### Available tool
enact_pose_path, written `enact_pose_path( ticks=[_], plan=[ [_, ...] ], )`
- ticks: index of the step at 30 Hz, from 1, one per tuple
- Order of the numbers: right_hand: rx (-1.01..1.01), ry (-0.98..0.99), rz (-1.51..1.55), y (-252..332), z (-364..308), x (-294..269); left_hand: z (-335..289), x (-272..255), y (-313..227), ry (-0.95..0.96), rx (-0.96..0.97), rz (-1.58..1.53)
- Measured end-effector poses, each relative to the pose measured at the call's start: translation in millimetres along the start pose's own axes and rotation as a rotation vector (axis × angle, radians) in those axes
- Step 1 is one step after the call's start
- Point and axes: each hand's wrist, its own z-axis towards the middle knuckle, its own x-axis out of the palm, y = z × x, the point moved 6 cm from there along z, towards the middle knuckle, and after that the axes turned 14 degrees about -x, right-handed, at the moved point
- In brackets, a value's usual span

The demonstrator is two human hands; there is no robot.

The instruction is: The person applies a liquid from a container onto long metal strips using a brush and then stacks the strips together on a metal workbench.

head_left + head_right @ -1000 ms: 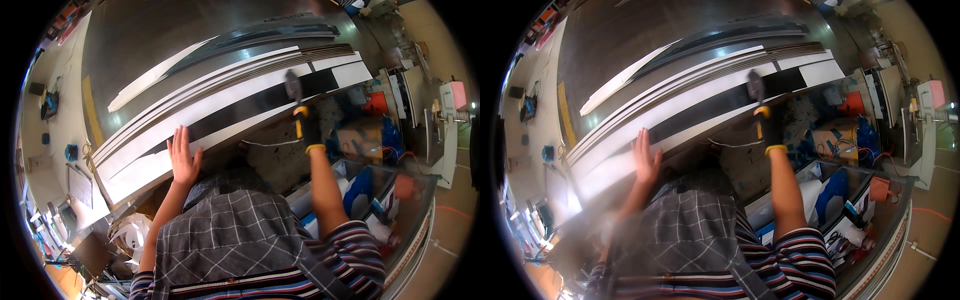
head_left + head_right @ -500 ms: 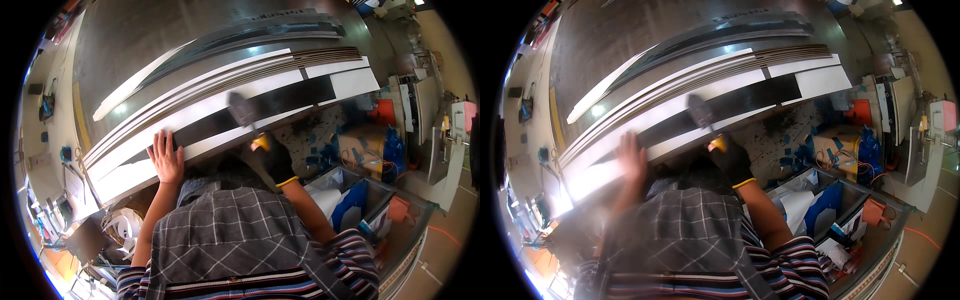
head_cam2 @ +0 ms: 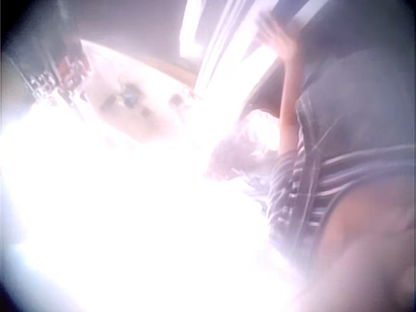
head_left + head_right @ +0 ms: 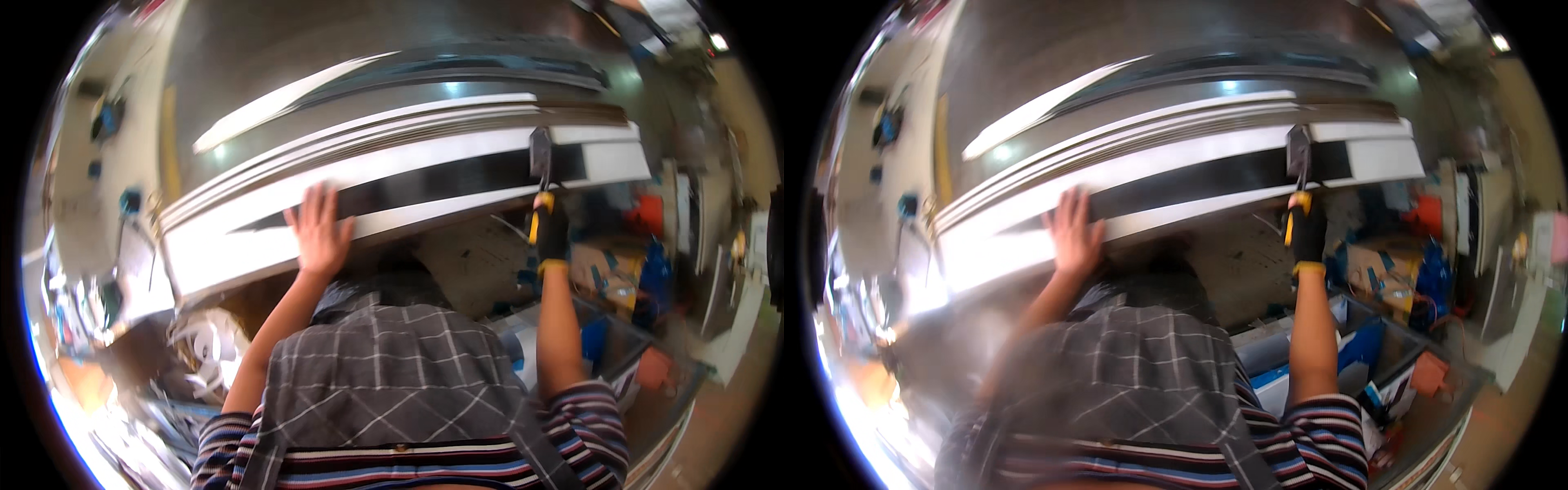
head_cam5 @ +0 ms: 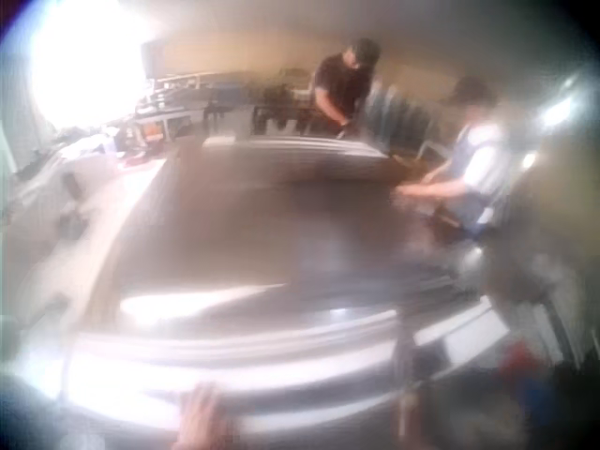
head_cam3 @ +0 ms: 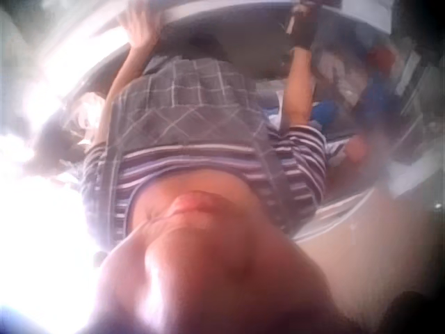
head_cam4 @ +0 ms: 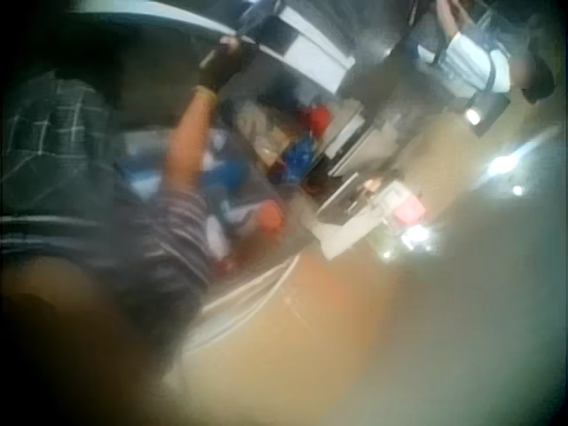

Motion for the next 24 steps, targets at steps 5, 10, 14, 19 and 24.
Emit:
enact_pose_path(
  ticks=[5,10,14,19,24],
  plan=[
    [-0.205,0.363,-0.110,97,-133,145,-11,-35,39,-0.094,0.004,-0.337],
    [-0.479,0.650,-0.242,192,-200,286,-59,-69,158,-0.213,-0.220,-0.430],
    [-0.458,0.867,-0.170,276,-264,423,-110,-86,284,-0.280,-0.425,-0.397],
    [-0.588,1.065,-0.097,344,-300,537,-141,-97,322,-0.358,-0.495,-0.443],
    [-0.513,1.029,-0.114,341,-289,507,-133,-97,321,-0.314,-0.439,-0.449]
  ],
)
